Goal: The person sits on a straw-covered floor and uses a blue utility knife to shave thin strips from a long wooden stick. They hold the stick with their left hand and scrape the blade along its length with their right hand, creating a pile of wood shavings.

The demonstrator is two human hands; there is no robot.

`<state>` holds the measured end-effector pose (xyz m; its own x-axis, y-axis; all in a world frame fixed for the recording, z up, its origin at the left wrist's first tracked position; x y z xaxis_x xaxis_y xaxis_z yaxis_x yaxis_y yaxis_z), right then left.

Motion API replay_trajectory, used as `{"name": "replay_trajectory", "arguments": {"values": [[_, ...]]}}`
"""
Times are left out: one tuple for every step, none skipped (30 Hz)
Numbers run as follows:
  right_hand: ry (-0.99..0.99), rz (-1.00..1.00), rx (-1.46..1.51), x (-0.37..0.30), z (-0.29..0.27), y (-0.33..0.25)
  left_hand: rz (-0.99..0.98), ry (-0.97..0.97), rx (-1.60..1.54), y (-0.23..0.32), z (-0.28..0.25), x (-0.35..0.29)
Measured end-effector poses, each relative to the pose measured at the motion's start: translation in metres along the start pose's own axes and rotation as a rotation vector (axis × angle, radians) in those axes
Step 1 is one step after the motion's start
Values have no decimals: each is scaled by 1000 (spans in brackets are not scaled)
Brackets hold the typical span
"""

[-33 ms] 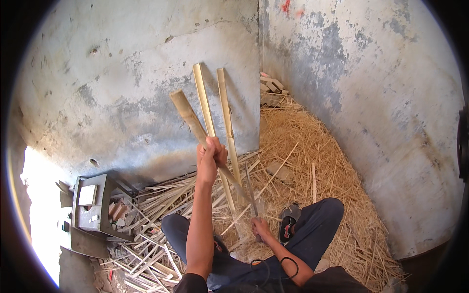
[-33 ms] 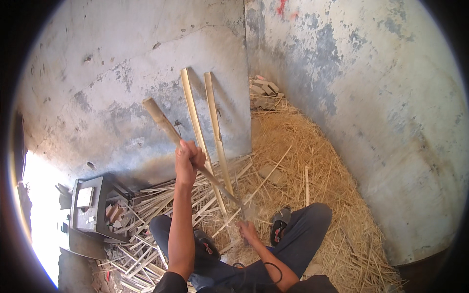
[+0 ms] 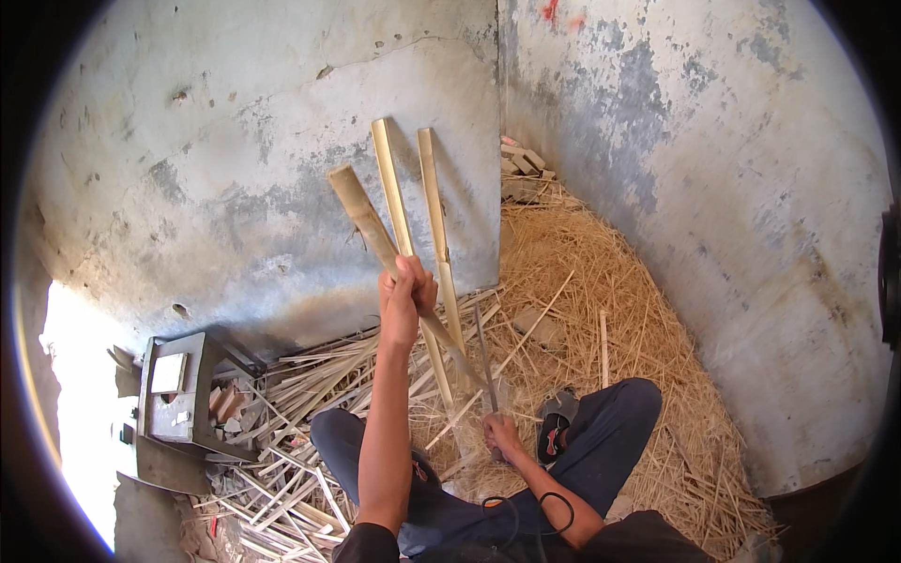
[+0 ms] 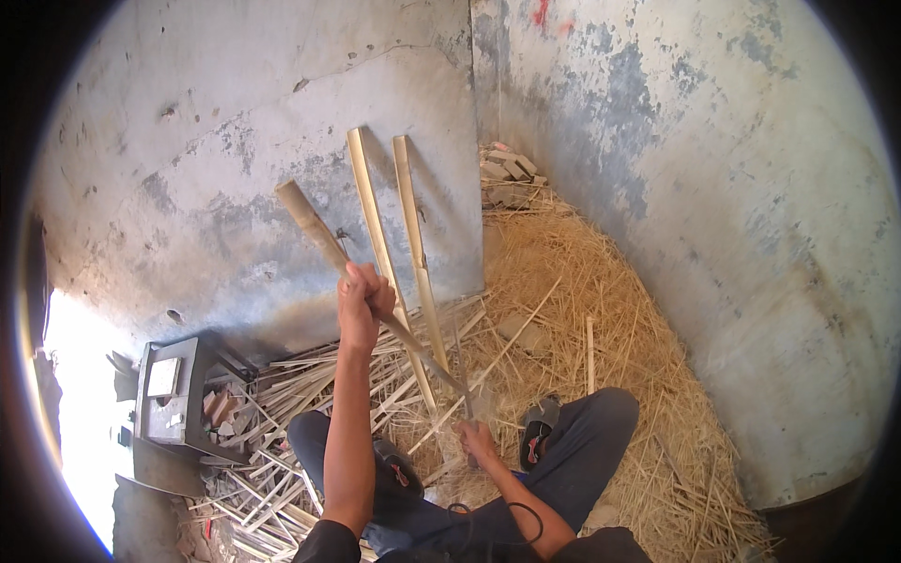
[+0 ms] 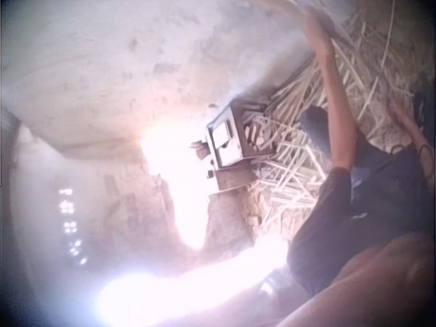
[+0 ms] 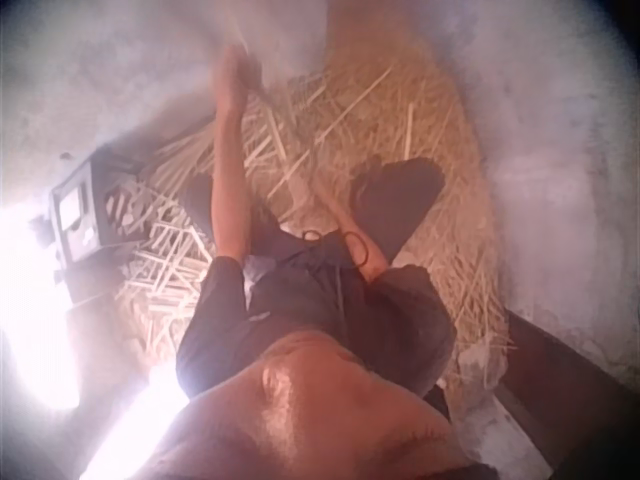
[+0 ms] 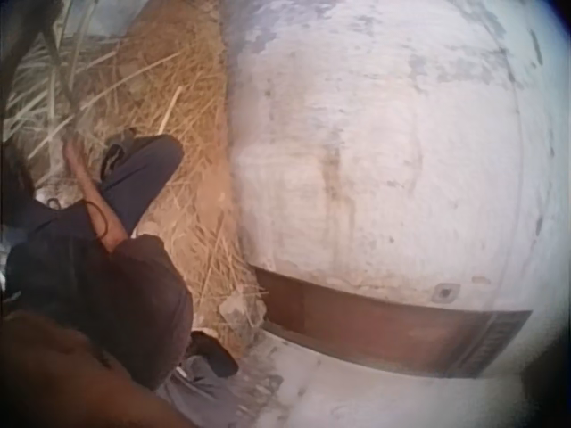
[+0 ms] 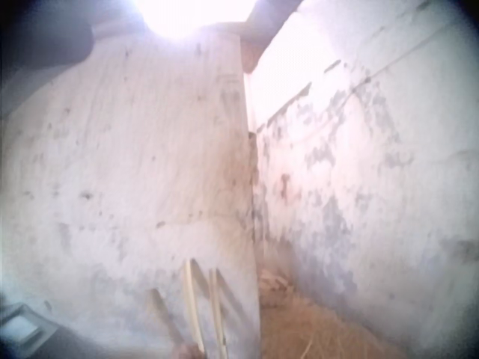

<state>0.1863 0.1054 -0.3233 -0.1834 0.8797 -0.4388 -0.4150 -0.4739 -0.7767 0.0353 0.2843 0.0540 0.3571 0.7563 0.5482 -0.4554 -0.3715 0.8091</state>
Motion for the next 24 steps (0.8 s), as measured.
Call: {"name": "replay_trajectory", "arguments": {"values": [[-11, -48, 10, -1, 3, -6, 8, 33, 25, -1, -2, 4], [-23, -96, 20, -2, 6, -12, 15, 51, 29, -2, -3, 6], [-27, -128, 21, -5, 4, -20, 12, 56, 22, -7, 0, 12], [-42, -155, 19, -7, 7, -28, 10, 69, 24, -8, 0, 15], [-58, -182, 18, -9, 10, -35, 8, 83, 27, -9, 0, 18], [-71, -191, 36, -9, 13, -40, 7, 83, 32, -11, -1, 20], [-84, -199, 54, -9, 18, -44, 6, 83, 37, -13, -3, 22], [-97, -207, 71, -10, 23, -47, 5, 84, 42, -15, -5, 23], [-102, -99, 73, -8, 21, -36, 0, 80, 46, -17, 0, 26], [-109, 6, 74, -3, 17, -19, -3, 74, 50, -18, 5, 29], [-115, 112, 76, 1, 11, -2, -5, 69, 54, -17, 10, 30], [-97, 145, 124, 2, 10, 7, -1, 76, 47, -17, 7, 30], [-79, 178, 173, 3, 7, 15, 3, 84, 40, -17, 5, 29], [-59, 210, 223, 5, 4, 21, 7, 90, 32, -18, 3, 29], [-47, 203, 247, 8, 1, 23, -2, 75, 25, -16, 5, 29], [-33, 194, 272, 11, -4, 23, -12, 59, 17, -15, 8, 29], [-19, 185, 297, 13, -8, 23, -22, 43, 9, -14, 11, 29], [-61, 118, 276, 12, -4, 12, -21, 32, 16, -15, 8, 27], [-103, 52, 254, 8, 3, -8, -21, 22, 21, -17, 5, 25], [-146, -17, 233, 3, 11, -28, -19, 10, 28, -17, 4, 24], [-140, -45, 208, 0, 13, -41, -23, -1, 19, -17, 5, 23], [-133, -76, 184, -2, 13, -50, -26, -15, 9, -18, 7, 24], [-127, -106, 160, -4, 15, -57, -29, -28, 0, -18, 9, 24], [-121, -33, 160, -1, 11, -47, -30, -27, -7, -19, 12, 26]]}}
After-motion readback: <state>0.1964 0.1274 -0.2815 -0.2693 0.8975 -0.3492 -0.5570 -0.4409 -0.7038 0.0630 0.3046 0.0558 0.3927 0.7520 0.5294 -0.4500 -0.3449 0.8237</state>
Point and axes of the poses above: each hand's wrist, its own x-axis towards the middle knuckle, its own z-axis out of the palm, y = z × x, the point moved 5 cm from there along x, towards the middle knuckle, and after that the axes turned 11 degrees about -y, right-handed, at the moved point
